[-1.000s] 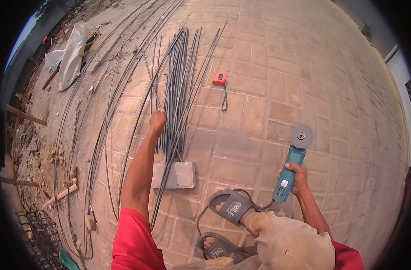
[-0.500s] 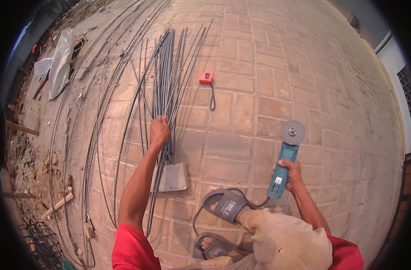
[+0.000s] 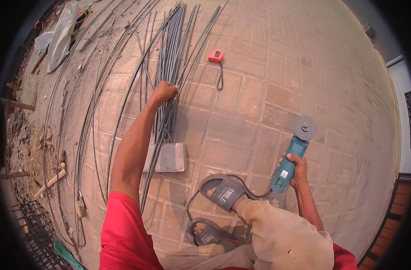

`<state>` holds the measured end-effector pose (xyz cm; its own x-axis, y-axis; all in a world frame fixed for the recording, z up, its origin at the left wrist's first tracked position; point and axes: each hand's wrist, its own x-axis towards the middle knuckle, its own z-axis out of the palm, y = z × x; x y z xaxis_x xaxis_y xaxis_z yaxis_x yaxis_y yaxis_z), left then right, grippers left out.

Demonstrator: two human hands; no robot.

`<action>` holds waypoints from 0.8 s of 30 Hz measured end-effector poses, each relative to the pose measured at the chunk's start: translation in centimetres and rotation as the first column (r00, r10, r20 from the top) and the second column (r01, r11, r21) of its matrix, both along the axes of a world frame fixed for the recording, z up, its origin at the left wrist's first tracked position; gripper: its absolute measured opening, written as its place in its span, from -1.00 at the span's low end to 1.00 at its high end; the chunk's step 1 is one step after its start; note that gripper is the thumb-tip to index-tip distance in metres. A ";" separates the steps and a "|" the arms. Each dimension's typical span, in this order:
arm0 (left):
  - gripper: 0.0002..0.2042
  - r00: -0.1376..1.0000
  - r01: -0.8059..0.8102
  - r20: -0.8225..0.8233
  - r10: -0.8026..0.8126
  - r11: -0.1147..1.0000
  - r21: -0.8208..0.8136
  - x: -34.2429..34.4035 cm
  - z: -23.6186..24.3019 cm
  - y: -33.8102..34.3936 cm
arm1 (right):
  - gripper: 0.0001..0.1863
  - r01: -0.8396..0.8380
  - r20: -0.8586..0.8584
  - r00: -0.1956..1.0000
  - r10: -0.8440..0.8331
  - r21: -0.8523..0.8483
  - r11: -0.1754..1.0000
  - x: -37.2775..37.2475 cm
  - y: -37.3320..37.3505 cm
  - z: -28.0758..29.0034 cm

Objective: The person uses an angle grinder to cut through several metal rods while holding them against a concrete block on the ground.

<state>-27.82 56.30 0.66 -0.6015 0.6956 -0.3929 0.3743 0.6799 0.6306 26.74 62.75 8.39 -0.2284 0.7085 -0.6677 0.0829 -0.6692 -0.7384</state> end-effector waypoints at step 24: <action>-0.65 0.948 0.089 -0.313 -0.059 0.993 0.083 -0.3 0.7 -0.3 | -0.60 -0.073 0.008 0.997 0.073 0.022 0.997 -3.0 0.0 0.7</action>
<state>-28.13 56.02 1.34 -0.6282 0.7679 -0.1254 0.6086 0.5854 0.5356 23.71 62.74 9.10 -0.2753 0.7047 -0.6539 0.1365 -0.6447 -0.7522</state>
